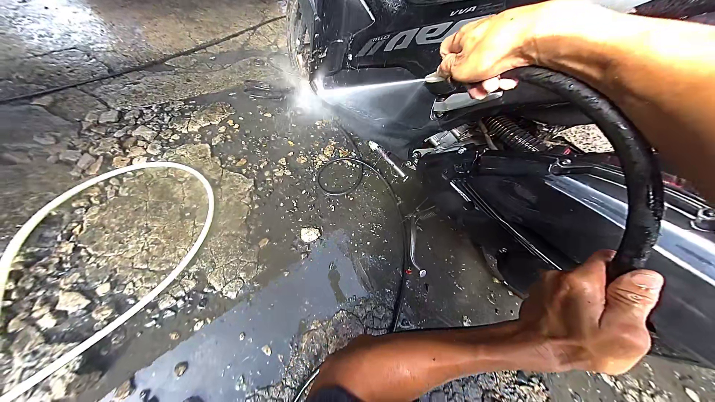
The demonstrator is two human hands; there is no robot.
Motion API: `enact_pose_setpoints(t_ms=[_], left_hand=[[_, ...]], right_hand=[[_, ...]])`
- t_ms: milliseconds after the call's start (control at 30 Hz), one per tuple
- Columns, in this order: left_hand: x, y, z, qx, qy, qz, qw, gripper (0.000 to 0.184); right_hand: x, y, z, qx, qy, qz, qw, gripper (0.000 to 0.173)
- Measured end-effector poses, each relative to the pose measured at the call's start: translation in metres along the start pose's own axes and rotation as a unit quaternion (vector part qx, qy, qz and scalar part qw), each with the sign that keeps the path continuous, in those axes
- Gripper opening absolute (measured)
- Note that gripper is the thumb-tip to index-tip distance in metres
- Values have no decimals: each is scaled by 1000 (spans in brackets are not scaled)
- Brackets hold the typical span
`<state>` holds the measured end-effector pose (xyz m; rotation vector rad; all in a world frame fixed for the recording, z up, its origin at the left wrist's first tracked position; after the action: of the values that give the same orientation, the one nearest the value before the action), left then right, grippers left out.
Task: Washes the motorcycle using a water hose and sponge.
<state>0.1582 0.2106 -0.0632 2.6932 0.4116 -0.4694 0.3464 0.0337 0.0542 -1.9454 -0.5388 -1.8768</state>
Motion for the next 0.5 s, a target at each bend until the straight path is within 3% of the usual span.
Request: enact_pose_setpoints(t_ms=[200,367,500], left_hand=[[-2,-3,-1,-6,-7,0,1000,43],[-9,-10,-9,22,-35,31,999,42],[-8,-6,-11,16,-30,34,999,41]], right_hand=[[-5,1,-1,3,-46,4,999,30],[-19,6,-35,-45,-58,49,996,16],[-1,1,-30,-46,-25,0,999,24]])
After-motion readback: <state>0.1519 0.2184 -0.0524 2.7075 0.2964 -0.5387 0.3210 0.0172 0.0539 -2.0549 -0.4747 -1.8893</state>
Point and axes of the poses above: each hand's wrist, its own y-axis towards the middle knuckle, its own x-axis out of the back of the hand, z = x × y, the point moved 9 cm from there along y, towards the middle knuckle, and after that the axes turned 14 degrees about -z, right-handed, at the moved point
